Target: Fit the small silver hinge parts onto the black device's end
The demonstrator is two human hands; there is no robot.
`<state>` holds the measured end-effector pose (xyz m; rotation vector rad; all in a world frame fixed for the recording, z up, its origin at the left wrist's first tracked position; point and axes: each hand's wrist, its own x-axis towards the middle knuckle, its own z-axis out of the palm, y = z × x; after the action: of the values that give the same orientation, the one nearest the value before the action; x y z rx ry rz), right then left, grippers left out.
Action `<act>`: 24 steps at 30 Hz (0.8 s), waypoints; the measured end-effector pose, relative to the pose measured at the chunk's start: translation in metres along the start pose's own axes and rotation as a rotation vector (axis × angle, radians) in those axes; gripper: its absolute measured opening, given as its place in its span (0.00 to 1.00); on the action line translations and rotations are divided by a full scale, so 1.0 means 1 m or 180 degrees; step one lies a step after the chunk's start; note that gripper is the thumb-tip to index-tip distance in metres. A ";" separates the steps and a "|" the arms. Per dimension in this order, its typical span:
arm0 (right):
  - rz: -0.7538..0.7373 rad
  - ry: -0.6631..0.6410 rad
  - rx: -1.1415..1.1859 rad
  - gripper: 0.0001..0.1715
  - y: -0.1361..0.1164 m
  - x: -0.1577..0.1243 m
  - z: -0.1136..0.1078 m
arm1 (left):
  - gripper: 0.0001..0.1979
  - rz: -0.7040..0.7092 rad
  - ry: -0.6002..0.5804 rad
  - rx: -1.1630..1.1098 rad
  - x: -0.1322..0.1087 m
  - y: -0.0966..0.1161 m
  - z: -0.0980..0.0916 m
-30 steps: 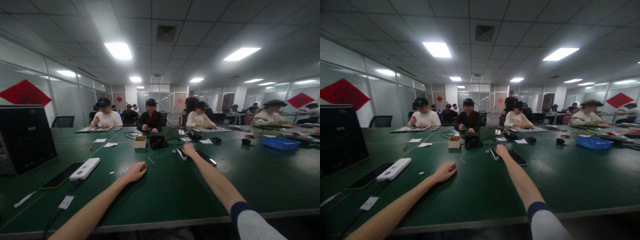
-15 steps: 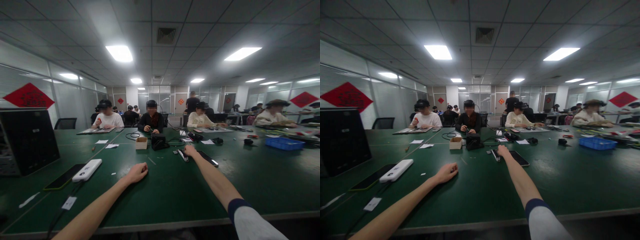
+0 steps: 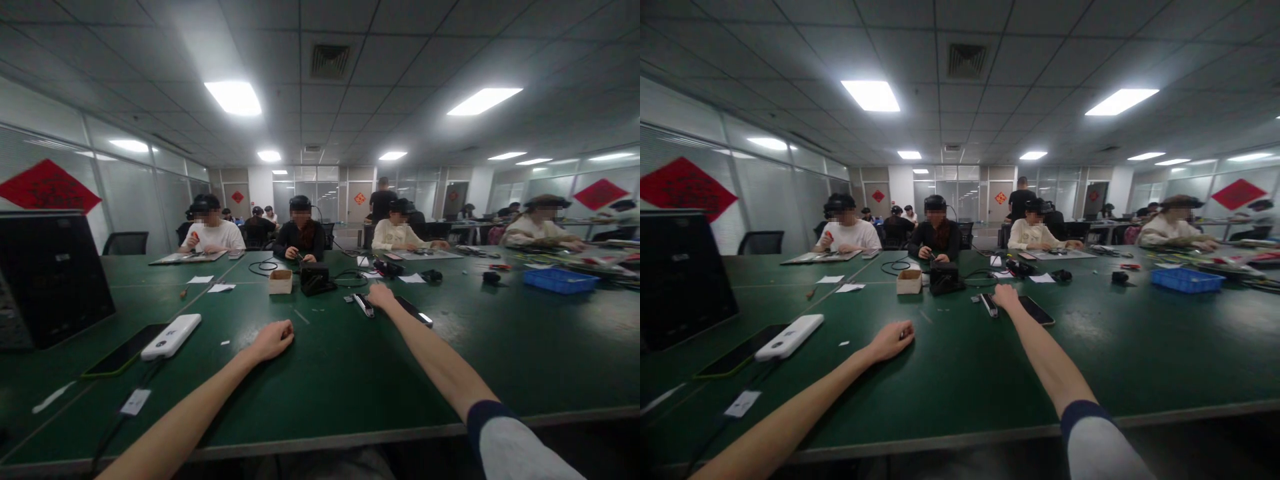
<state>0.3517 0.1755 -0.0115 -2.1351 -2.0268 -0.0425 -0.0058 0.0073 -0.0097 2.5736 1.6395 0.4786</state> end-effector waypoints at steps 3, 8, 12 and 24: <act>0.0022 -0.0009 0.0109 0.26 -0.009 -0.015 0.005 | 0.07 0.0005 0.0003 -0.0030 0.000 0.000 -0.001; 0.0036 -0.0022 0.0274 0.29 -0.018 -0.035 0.011 | 0.08 0.0028 -0.0008 -0.0040 0.000 0.000 -0.001; 0.0131 0.0048 0.0392 0.27 -0.023 -0.043 0.008 | 0.07 0.0017 -0.0008 -0.0010 0.001 -0.002 0.001; 0.0142 0.0167 0.0654 0.23 -0.027 -0.049 0.005 | 0.07 0.0030 -0.0007 0.0024 -0.001 -0.002 0.000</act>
<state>0.3219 0.1293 -0.0204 -2.0297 -1.8655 0.1103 -0.0077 0.0077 -0.0105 2.5873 1.6325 0.4710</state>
